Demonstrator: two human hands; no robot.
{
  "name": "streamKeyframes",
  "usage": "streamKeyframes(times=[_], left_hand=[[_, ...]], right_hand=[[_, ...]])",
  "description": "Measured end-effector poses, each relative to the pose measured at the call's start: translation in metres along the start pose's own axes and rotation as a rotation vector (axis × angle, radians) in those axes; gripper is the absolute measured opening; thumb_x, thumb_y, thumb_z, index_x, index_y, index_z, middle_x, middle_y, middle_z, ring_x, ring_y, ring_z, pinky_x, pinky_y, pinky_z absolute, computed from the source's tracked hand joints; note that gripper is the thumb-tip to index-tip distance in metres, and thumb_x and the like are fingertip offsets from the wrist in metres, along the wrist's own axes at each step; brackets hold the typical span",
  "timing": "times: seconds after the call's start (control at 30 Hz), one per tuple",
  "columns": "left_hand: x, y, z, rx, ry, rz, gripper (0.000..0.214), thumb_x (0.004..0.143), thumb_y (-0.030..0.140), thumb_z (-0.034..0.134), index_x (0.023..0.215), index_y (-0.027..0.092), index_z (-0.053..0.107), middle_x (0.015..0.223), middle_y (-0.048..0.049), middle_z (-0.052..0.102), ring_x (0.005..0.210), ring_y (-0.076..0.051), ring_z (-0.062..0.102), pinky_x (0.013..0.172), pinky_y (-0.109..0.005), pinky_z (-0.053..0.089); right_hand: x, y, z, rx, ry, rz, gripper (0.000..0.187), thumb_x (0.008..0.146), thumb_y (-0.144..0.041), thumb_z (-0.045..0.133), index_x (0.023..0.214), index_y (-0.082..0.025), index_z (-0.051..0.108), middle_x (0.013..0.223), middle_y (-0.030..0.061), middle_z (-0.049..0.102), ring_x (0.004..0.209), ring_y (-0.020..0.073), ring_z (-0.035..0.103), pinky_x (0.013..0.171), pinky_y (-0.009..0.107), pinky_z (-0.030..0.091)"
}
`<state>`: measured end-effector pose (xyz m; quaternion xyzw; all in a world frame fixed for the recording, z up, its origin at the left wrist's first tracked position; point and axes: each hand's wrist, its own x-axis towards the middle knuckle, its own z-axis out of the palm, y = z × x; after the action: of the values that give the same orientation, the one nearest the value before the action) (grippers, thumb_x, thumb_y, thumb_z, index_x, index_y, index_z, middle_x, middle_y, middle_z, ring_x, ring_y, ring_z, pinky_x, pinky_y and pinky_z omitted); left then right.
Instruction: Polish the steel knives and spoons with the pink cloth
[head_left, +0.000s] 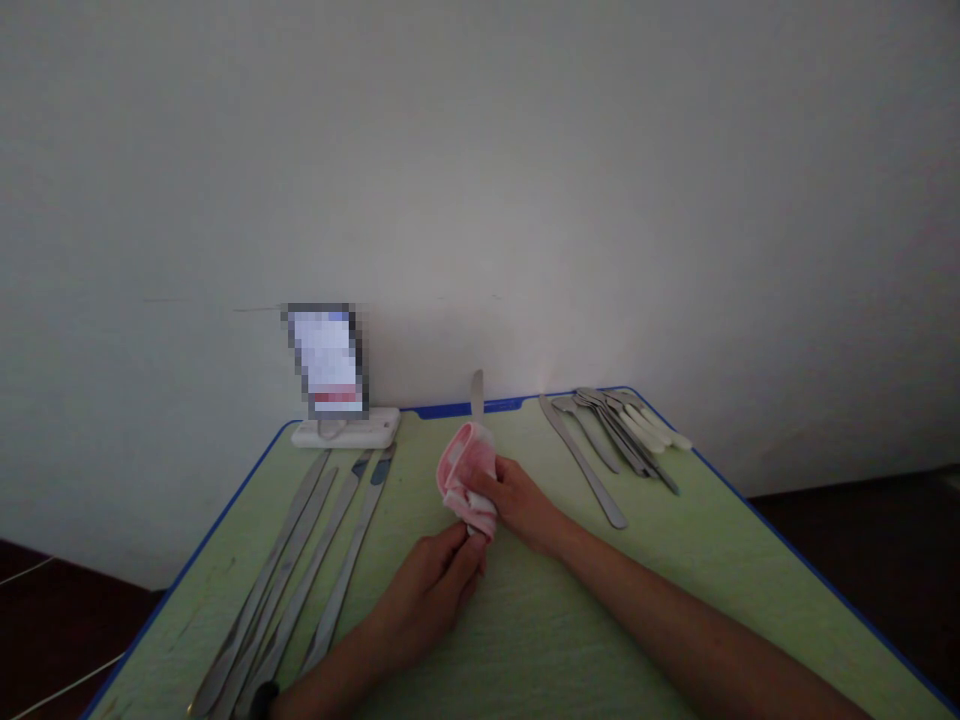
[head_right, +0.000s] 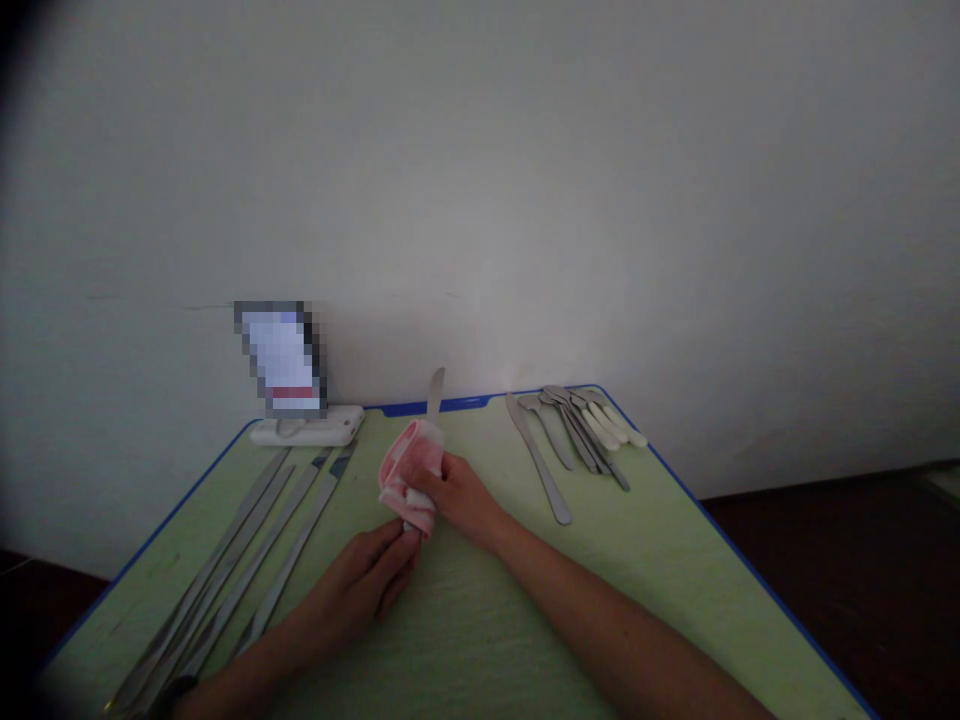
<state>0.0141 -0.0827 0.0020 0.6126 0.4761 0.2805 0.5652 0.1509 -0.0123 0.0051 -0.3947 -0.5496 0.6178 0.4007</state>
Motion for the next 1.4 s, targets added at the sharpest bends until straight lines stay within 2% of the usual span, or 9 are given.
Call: streamKeyframes(times=[0.17,0.6,0.87,1.03,1.4], left_hand=[[0.000,0.000,0.000,0.036,0.048,0.017,0.038,0.089,0.052,0.037,0.074,0.018,0.047,0.060,0.0057,0.039,0.051,-0.010,0.035,0.047,-0.022,0.029],[0.000,0.001,-0.003,0.083,0.016,0.031,0.030,0.090,0.044,0.037,0.076,0.019,0.047,0.057,0.0070,0.037,0.048,-0.010,0.032,0.046,-0.022,0.027],[-0.001,0.003,-0.003,0.091,0.035,0.032,0.029,0.087,0.040,0.036,0.069,0.020,0.046,0.052,0.0065,0.038,0.048,-0.011,0.035,0.049,-0.024,0.029],[-0.002,0.006,-0.003,0.054,0.009,0.006,0.027,0.085,0.040,0.037,0.069,0.020,0.046,0.051,0.0071,0.037,0.046,-0.011,0.034,0.046,-0.023,0.027],[-0.002,0.009,-0.004,0.122,0.015,0.002,0.029,0.082,0.040,0.037,0.060,0.021,0.041,0.046,0.0073,0.036,0.043,-0.011,0.033,0.045,-0.023,0.027]], right_hand=[[-0.002,-0.003,0.001,-0.060,-0.020,-0.025,0.039,0.069,-0.053,0.064,0.071,-0.015,0.059,0.064,-0.0008,0.054,0.056,0.0097,0.042,0.055,0.023,0.035],[-0.003,-0.003,0.001,-0.032,-0.019,-0.034,0.041,0.069,-0.054,0.064,0.072,-0.014,0.060,0.066,0.0002,0.054,0.058,0.0098,0.042,0.052,0.022,0.035],[-0.002,-0.001,0.001,-0.057,-0.011,-0.047,0.041,0.069,-0.054,0.064,0.071,-0.014,0.060,0.065,0.0002,0.055,0.056,0.0093,0.042,0.052,0.022,0.036],[-0.002,0.000,0.000,-0.088,-0.020,-0.061,0.040,0.070,-0.054,0.063,0.073,-0.014,0.060,0.066,0.0005,0.055,0.057,0.0095,0.043,0.052,0.021,0.036],[-0.004,0.000,0.000,-0.108,-0.037,-0.076,0.042,0.070,-0.056,0.062,0.073,-0.014,0.060,0.067,0.0011,0.056,0.058,0.0100,0.044,0.051,0.021,0.036]])
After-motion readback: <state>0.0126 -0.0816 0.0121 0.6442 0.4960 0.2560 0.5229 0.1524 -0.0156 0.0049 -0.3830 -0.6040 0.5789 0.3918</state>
